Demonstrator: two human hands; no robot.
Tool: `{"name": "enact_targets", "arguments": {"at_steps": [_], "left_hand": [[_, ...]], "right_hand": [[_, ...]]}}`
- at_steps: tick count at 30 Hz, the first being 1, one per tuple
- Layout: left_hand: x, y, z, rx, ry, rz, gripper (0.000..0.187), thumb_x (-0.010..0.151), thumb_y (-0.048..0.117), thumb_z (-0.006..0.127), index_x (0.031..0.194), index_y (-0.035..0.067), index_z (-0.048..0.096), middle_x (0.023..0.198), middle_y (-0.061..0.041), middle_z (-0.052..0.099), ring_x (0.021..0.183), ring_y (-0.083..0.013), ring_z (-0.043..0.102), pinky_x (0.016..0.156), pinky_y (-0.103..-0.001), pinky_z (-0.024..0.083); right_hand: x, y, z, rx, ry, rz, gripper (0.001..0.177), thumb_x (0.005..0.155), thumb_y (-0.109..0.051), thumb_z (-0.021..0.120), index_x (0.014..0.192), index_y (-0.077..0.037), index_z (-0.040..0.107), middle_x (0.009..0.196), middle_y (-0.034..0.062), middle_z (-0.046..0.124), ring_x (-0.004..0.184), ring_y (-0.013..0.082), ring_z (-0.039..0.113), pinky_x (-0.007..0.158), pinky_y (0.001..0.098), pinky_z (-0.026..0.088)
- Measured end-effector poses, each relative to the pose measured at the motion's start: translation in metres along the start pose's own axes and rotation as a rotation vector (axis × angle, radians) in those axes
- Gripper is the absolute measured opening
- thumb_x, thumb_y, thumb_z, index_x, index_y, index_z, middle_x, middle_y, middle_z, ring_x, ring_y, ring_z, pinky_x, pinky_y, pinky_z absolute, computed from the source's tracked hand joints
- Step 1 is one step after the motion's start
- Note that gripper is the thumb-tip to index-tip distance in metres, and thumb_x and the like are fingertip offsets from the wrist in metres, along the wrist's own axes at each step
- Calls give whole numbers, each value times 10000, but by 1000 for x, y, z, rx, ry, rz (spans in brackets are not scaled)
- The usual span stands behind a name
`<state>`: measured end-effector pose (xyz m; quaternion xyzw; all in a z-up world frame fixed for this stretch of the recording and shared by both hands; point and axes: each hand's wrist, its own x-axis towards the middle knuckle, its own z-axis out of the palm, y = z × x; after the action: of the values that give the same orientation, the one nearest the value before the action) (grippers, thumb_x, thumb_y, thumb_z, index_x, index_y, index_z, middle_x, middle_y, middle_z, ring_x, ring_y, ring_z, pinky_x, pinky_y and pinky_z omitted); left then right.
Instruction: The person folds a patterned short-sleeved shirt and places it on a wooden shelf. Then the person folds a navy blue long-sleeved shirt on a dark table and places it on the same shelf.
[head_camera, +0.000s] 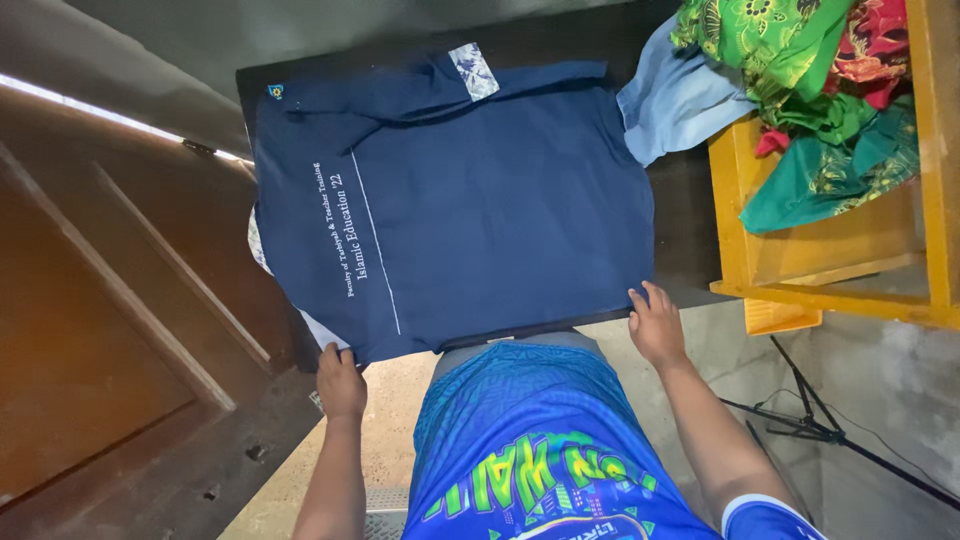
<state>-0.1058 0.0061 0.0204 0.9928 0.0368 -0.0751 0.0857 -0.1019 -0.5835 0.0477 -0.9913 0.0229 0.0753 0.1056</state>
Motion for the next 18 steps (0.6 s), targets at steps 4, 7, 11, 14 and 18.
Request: {"name": "enact_targets", "arguments": {"at_steps": [4, 7, 11, 14, 18], "left_hand": [[2, 1, -1, 57, -23, -20, 314, 817, -19, 620, 1130, -21, 641, 1401, -213, 525, 1289, -375, 521, 1033, -466, 485], [1, 1, -4, 68, -49, -36, 313, 827, -33, 614, 1136, -10, 653, 1428, -211, 516, 1302, -369, 516, 1038, -451, 490], [0, -1, -3, 2, -45, -49, 256, 864, -25, 607, 1114, -9, 660, 1459, -206, 518, 1320, -377, 520, 1056, -445, 492], [-2, -3, -4, -62, -12, -66, 305, 855, -43, 594, 1151, -20, 664, 1437, -218, 533, 1287, -396, 532, 1041, -458, 491], [-1, -3, -7, -63, 3, -88, 272, 832, -26, 607, 1097, -24, 668, 1412, -223, 585, 1299, -387, 549, 1036, -455, 490]], "right_hand": [[-8, -3, -2, -29, -2, -11, 494, 851, -130, 656, 1341, -67, 641, 1462, 160, 522, 1372, 341, 479, 1100, 483, 414], [-12, -3, -1, -8, 4, -12, 484, 848, -127, 666, 1329, -67, 647, 1450, 162, 530, 1361, 343, 486, 1084, 487, 419], [-8, 4, 3, 32, 41, -23, 437, 844, -109, 677, 1280, -89, 671, 1404, 158, 558, 1315, 350, 514, 1067, 488, 435], [-1, 13, 0, -2, -26, -52, 399, 820, -118, 717, 1219, -113, 703, 1350, 140, 586, 1265, 337, 546, 1054, 469, 456], [4, 20, -11, 50, -88, -59, 334, 792, -133, 758, 1126, -134, 754, 1287, 81, 627, 1223, 305, 573, 1034, 440, 476]]}}
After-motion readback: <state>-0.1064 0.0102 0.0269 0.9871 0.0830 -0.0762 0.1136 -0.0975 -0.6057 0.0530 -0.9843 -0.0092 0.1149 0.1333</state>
